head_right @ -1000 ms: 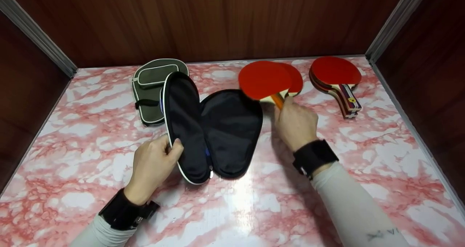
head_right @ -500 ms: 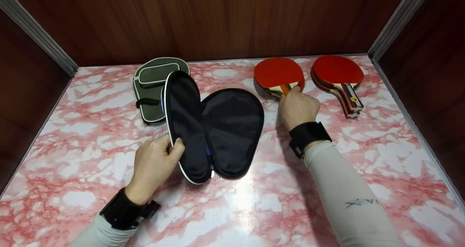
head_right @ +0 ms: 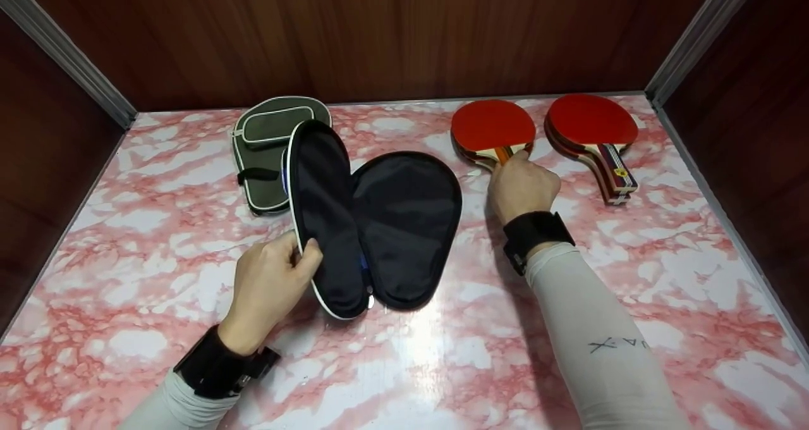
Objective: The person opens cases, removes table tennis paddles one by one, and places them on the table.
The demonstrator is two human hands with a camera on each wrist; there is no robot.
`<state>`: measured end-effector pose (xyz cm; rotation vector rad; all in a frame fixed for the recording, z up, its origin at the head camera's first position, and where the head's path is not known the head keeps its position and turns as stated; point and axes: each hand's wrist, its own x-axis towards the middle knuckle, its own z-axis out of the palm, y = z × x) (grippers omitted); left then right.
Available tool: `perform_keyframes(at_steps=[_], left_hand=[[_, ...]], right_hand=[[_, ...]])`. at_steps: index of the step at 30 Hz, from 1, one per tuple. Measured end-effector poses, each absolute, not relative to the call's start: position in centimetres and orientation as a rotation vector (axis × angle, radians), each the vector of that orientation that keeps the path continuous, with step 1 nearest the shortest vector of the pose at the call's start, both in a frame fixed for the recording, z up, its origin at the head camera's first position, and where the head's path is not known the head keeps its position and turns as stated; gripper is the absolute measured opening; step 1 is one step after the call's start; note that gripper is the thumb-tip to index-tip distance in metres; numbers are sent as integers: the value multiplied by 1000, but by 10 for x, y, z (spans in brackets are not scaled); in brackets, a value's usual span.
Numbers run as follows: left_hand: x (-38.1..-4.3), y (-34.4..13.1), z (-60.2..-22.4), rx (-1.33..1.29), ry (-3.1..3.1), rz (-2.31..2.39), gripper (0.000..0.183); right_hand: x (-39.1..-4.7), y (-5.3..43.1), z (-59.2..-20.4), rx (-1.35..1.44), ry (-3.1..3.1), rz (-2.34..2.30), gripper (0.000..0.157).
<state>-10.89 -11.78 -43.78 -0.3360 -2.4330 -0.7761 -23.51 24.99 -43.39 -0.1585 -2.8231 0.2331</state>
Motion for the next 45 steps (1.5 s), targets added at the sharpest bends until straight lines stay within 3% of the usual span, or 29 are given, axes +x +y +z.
perform_keyframes(at_steps=[45], left_hand=[[-108, -115, -437, -340, -2425, -788, 39]], right_hand=[[-233, 254, -433, -158, -2902, 192, 53]])
